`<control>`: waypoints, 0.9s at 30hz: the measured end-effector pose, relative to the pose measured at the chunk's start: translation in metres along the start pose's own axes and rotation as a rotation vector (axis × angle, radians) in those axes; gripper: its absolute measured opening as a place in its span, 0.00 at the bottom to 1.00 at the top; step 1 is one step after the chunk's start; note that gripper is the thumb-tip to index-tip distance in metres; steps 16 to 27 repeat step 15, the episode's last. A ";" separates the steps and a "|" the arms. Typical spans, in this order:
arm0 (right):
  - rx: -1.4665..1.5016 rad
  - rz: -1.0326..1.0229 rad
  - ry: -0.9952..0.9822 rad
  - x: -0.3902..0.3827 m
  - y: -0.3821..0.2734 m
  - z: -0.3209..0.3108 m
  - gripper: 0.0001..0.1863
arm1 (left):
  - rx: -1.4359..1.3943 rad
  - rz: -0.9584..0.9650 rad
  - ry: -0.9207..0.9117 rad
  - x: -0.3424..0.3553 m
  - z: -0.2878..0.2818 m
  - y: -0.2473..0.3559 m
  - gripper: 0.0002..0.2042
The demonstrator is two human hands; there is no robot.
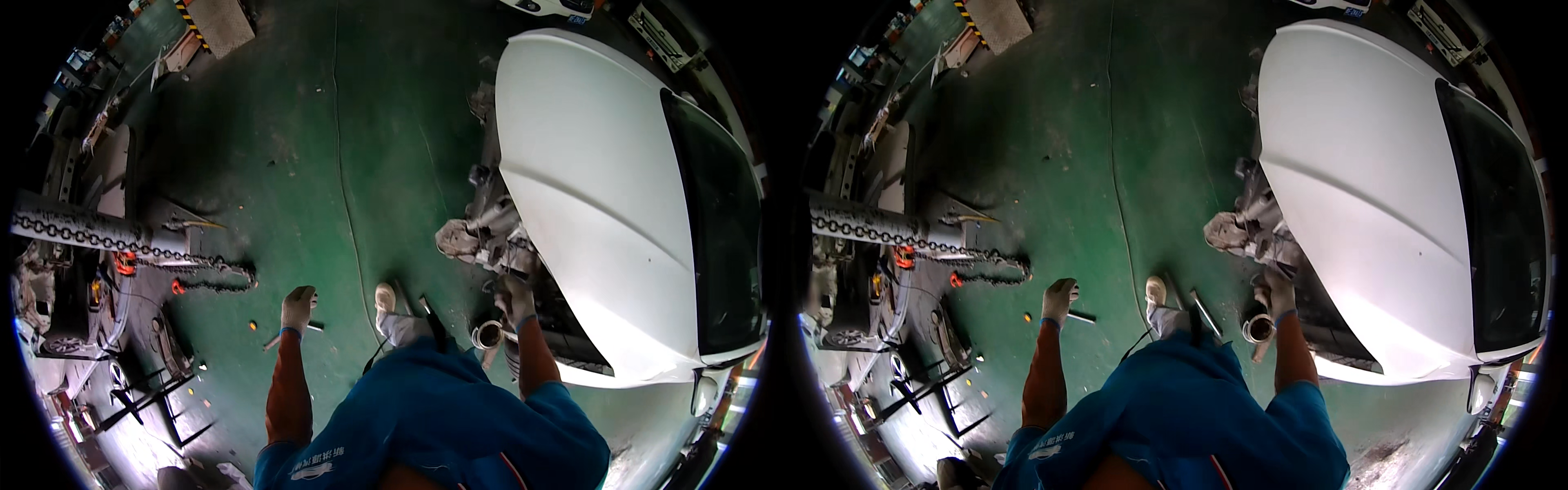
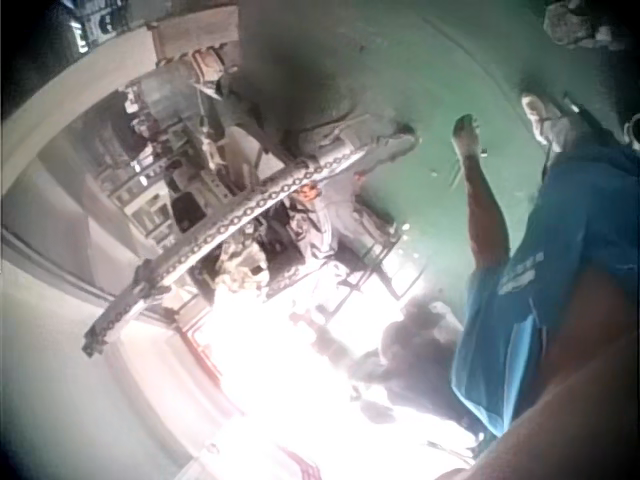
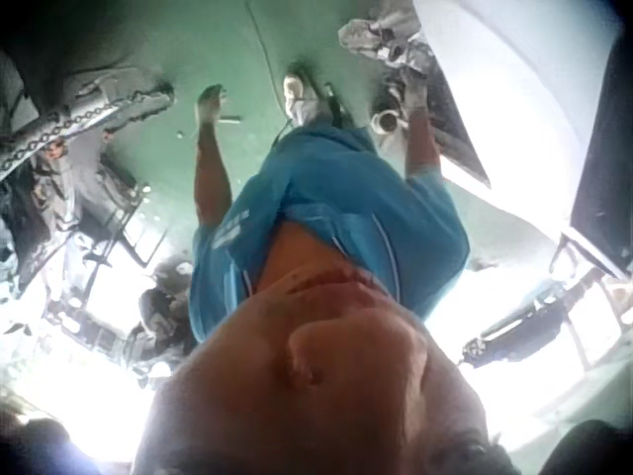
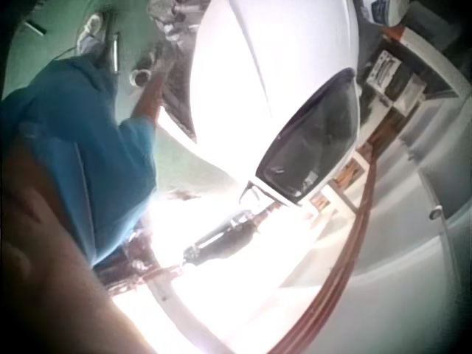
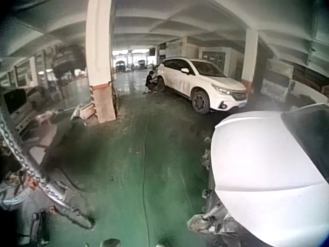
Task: The person aligns a white car hood onto the vehicle frame and secures it using a ratchet wrench. They tighten multiple bolts along the hood's edge near the windshield and side mirrors, then wipe the surface with a cloth.
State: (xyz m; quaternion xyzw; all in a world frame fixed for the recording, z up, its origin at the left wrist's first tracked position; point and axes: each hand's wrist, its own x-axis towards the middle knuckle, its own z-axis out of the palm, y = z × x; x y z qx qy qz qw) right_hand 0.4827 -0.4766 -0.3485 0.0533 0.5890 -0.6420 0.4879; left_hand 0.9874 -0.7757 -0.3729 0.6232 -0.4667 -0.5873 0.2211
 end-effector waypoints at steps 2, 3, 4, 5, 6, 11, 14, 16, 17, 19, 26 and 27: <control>0.095 -0.101 -0.083 0.046 -0.037 0.044 0.09 | 0.050 0.183 -0.028 0.012 -0.008 0.031 0.17; 0.142 -0.102 -0.063 0.066 -0.055 0.065 0.09 | 0.025 0.190 -0.013 0.018 -0.016 0.035 0.17; 0.196 -0.120 -0.062 0.084 -0.071 0.088 0.10 | 0.108 0.150 0.038 0.025 -0.025 0.032 0.17; 0.203 -0.136 -0.072 0.098 -0.086 0.108 0.11 | 0.158 0.167 0.075 0.030 -0.038 0.019 0.16; 0.217 -0.164 -0.095 0.113 -0.099 0.129 0.12 | 0.194 0.258 0.107 0.035 -0.053 -0.001 0.16; 0.297 -0.201 -0.150 0.172 -0.132 0.208 0.13 | 1.345 0.176 -0.156 0.027 -0.109 -0.154 0.05; 0.276 -0.205 -0.118 0.208 -0.131 0.245 0.14 | 1.338 -0.131 -0.463 0.009 -0.125 -0.203 0.07; 0.287 -0.189 -0.105 0.219 -0.130 0.255 0.14 | 1.356 -0.108 -0.465 0.049 -0.139 -0.200 0.07; 0.287 -0.189 -0.105 0.219 -0.130 0.255 0.14 | 1.356 -0.108 -0.465 0.049 -0.139 -0.200 0.07; 0.287 -0.189 -0.105 0.219 -0.130 0.255 0.14 | 1.356 -0.108 -0.465 0.049 -0.139 -0.200 0.07; 0.287 -0.189 -0.105 0.219 -0.130 0.255 0.14 | 1.356 -0.108 -0.465 0.049 -0.139 -0.200 0.07; 0.287 -0.189 -0.105 0.219 -0.130 0.255 0.14 | 1.356 -0.108 -0.465 0.049 -0.139 -0.200 0.07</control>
